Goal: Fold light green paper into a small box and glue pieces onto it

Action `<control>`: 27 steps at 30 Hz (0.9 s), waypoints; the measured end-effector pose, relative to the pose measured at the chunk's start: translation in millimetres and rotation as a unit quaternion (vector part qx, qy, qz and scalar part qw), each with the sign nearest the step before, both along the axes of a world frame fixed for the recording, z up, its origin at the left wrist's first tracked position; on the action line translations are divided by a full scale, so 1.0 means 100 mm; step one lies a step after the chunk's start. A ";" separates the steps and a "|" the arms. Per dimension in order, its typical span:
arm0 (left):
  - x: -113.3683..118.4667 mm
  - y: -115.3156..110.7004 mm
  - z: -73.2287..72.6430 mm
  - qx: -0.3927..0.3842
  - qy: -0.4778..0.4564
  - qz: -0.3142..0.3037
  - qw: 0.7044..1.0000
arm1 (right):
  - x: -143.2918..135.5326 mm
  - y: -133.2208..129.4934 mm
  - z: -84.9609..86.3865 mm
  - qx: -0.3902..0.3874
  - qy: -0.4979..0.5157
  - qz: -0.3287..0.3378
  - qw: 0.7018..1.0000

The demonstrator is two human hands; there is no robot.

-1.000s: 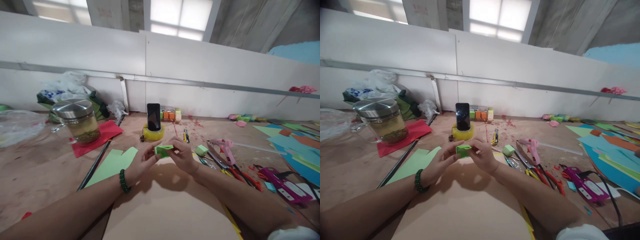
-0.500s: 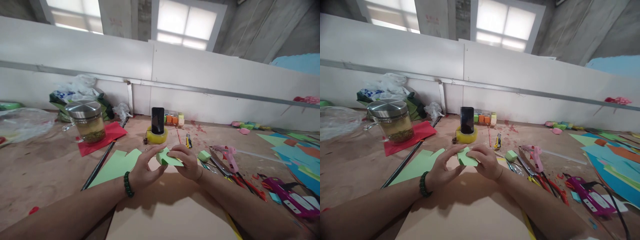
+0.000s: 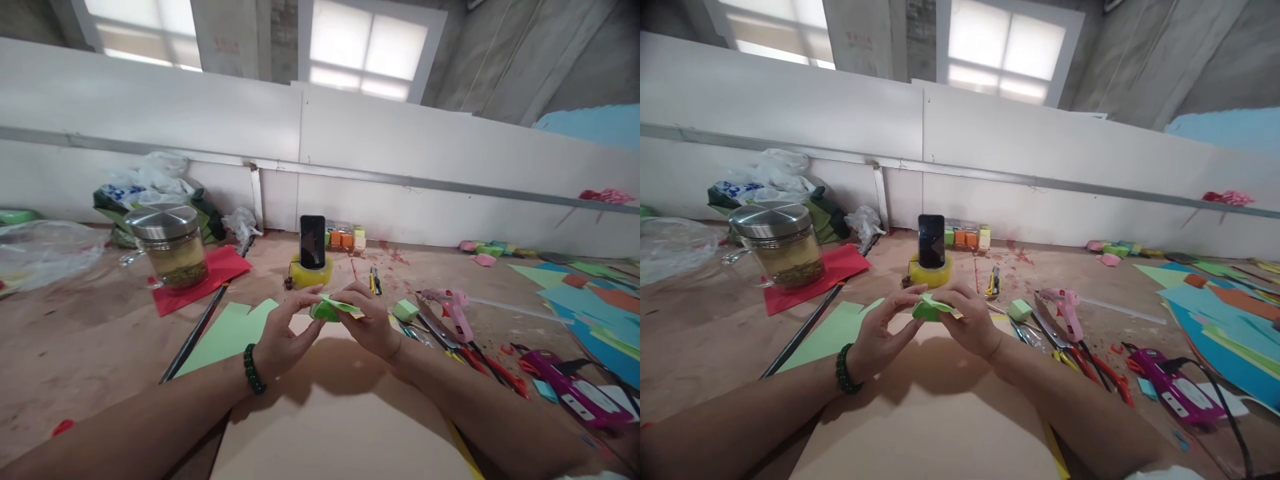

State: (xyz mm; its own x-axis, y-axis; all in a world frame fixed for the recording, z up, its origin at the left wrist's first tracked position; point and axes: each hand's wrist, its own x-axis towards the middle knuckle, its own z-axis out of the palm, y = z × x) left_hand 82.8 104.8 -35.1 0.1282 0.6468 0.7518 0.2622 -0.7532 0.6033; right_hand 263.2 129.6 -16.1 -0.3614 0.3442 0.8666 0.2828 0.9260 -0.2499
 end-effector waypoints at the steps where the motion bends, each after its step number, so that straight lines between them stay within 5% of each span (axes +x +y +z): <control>1: 0.00 0.00 0.00 -0.010 -0.007 -0.007 1.000 | 0.00 0.00 0.00 -0.001 -0.002 0.005 1.000; 27: 0.00 -0.03 0.14 -0.138 -0.017 -0.064 0.988 | -0.02 0.01 -0.04 -0.042 -0.051 -0.038 0.997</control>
